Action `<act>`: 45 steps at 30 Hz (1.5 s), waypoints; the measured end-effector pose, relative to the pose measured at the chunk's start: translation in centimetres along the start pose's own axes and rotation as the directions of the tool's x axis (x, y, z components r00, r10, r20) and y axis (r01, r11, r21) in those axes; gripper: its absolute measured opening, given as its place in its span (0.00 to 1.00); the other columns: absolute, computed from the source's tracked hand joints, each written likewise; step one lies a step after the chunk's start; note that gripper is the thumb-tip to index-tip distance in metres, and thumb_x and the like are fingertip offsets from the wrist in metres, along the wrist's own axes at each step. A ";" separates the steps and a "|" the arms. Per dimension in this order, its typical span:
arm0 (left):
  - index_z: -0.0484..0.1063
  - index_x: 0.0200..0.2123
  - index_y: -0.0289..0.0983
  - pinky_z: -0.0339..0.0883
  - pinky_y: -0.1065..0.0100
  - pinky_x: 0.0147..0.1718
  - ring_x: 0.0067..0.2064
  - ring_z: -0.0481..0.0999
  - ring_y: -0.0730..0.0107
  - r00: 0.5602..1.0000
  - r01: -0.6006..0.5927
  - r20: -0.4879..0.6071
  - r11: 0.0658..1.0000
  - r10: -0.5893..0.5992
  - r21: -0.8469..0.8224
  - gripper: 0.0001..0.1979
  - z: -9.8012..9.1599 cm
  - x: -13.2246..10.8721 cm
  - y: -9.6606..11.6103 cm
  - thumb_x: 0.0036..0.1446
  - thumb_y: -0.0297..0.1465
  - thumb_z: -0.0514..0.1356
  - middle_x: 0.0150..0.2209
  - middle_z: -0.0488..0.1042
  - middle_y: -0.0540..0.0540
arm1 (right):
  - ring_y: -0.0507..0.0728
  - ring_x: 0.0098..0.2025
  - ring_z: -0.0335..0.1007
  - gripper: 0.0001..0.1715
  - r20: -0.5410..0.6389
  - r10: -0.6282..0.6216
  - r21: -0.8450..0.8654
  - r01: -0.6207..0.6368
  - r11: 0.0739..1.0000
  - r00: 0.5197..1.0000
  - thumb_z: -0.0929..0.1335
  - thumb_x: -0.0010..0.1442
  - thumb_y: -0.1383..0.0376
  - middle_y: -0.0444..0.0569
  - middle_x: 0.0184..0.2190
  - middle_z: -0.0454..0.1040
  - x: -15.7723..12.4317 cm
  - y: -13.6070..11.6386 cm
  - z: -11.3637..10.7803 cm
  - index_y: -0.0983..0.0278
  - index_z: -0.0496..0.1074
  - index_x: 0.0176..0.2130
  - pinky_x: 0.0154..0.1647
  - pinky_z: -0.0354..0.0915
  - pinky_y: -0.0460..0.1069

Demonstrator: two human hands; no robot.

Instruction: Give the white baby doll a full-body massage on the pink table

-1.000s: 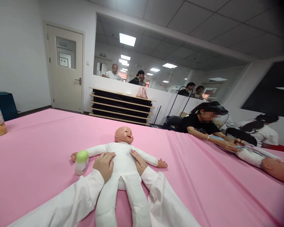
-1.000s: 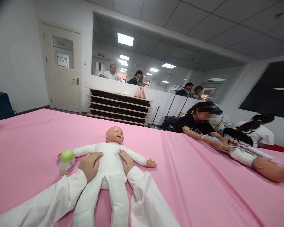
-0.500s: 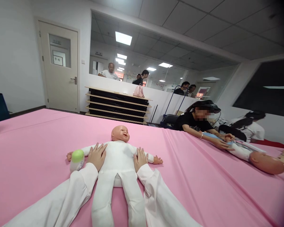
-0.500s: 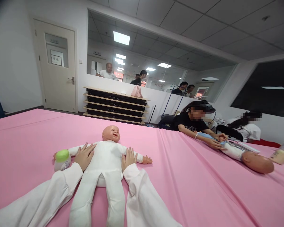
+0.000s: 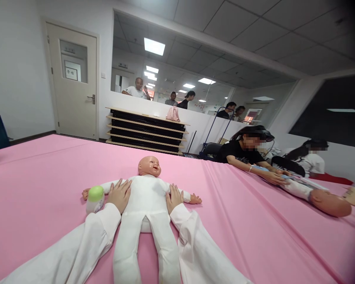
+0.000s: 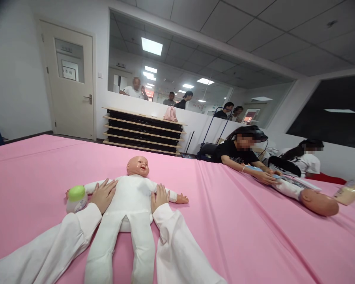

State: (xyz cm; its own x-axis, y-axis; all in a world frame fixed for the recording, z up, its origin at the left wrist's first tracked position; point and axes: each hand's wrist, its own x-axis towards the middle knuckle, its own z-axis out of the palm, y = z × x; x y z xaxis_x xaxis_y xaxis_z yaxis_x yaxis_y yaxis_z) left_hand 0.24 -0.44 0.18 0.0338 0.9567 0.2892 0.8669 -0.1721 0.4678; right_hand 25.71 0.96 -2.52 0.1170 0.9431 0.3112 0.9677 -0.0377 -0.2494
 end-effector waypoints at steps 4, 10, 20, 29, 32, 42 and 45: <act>0.59 0.57 0.41 0.38 0.48 0.62 0.63 0.48 0.62 1.000 0.004 -0.001 1.000 -0.004 0.007 0.24 0.0 0.0 0.0 0.58 0.34 0.41 0.59 0.58 0.52 | 0.45 0.62 0.33 0.31 0.021 0.024 -0.004 -0.024 1.000 0.999 0.53 0.68 0.55 0.53 0.53 0.45 0.1 0.2 0.4 0.74 0.56 0.60 0.72 0.35 0.46; 0.59 0.56 0.41 0.39 0.48 0.62 0.63 0.49 0.63 1.000 0.011 -0.006 1.000 -0.011 0.018 0.23 0.0 0.0 0.0 0.58 0.34 0.41 0.59 0.58 0.51 | 0.44 0.61 0.35 0.34 0.021 -0.022 0.022 0.022 1.000 1.000 0.53 0.68 0.53 0.54 0.51 0.48 -0.1 -0.3 -0.2 0.76 0.55 0.59 0.71 0.39 0.46; 0.59 0.57 0.39 0.39 0.48 0.62 0.63 0.49 0.63 1.000 0.008 -0.002 1.000 -0.008 0.023 0.24 -0.1 -0.1 0.1 0.58 0.33 0.41 0.58 0.59 0.50 | 0.36 0.52 0.48 0.32 0.015 -0.438 0.166 0.430 0.887 0.899 0.51 0.69 0.52 0.51 0.42 0.56 -0.5 -1.4 -2.4 0.78 0.60 0.52 0.63 0.54 0.36; 0.61 0.55 0.38 0.41 0.47 0.62 0.63 0.51 0.61 1.000 -0.002 -0.014 1.000 0.002 0.004 0.24 -0.1 -0.1 0.1 0.56 0.30 0.42 0.58 0.60 0.49 | 0.36 0.51 0.49 0.32 -0.017 -0.574 0.247 0.559 0.791 0.819 0.51 0.69 0.52 0.51 0.41 0.56 0.0 -1.4 -2.9 0.78 0.60 0.52 0.63 0.54 0.35; 0.62 0.54 0.38 0.42 0.46 0.61 0.62 0.52 0.60 0.999 -0.012 -0.039 1.000 0.012 -0.008 0.23 0.0 -0.1 0.0 0.56 0.29 0.43 0.57 0.61 0.48 | 0.36 0.51 0.49 0.32 -0.025 -0.591 0.261 0.576 0.775 0.806 0.51 0.69 0.52 0.51 0.41 0.57 -0.2 -1.3 -2.9 0.78 0.60 0.52 0.62 0.55 0.35; 0.70 0.46 0.39 0.62 0.65 0.56 0.52 0.69 0.74 0.856 -0.501 -0.201 0.861 0.477 -0.092 0.18 -0.3 -1.8 0.5 0.55 0.27 0.47 0.48 0.71 0.49 | 0.37 0.54 0.47 0.33 -0.048 -0.643 0.285 0.627 0.725 0.765 0.51 0.69 0.51 0.52 0.43 0.56 -1.9 -1.2 -2.5 0.78 0.60 0.53 0.66 0.51 0.38; 0.68 0.48 0.39 0.64 0.68 0.54 0.52 0.68 0.75 0.547 -0.822 -0.329 0.569 0.770 -0.036 0.18 -0.9 -3.4 1.5 0.56 0.25 0.48 0.49 0.71 0.47 | 0.39 0.59 0.42 0.36 -0.047 -0.647 0.286 0.631 0.721 0.761 0.49 0.69 0.50 0.53 0.47 0.53 -2.2 -1.3 -1.8 0.77 0.60 0.55 0.70 0.45 0.41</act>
State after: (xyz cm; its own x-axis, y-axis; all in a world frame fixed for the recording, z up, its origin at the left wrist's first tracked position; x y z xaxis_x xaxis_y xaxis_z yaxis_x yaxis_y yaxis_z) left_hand 0.94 -4.14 0.64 0.5224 0.3137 0.7929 0.4473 -0.8925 0.0583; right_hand 24.57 -1.68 -1.19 -0.5269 0.7264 0.4412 0.7078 0.6624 -0.2453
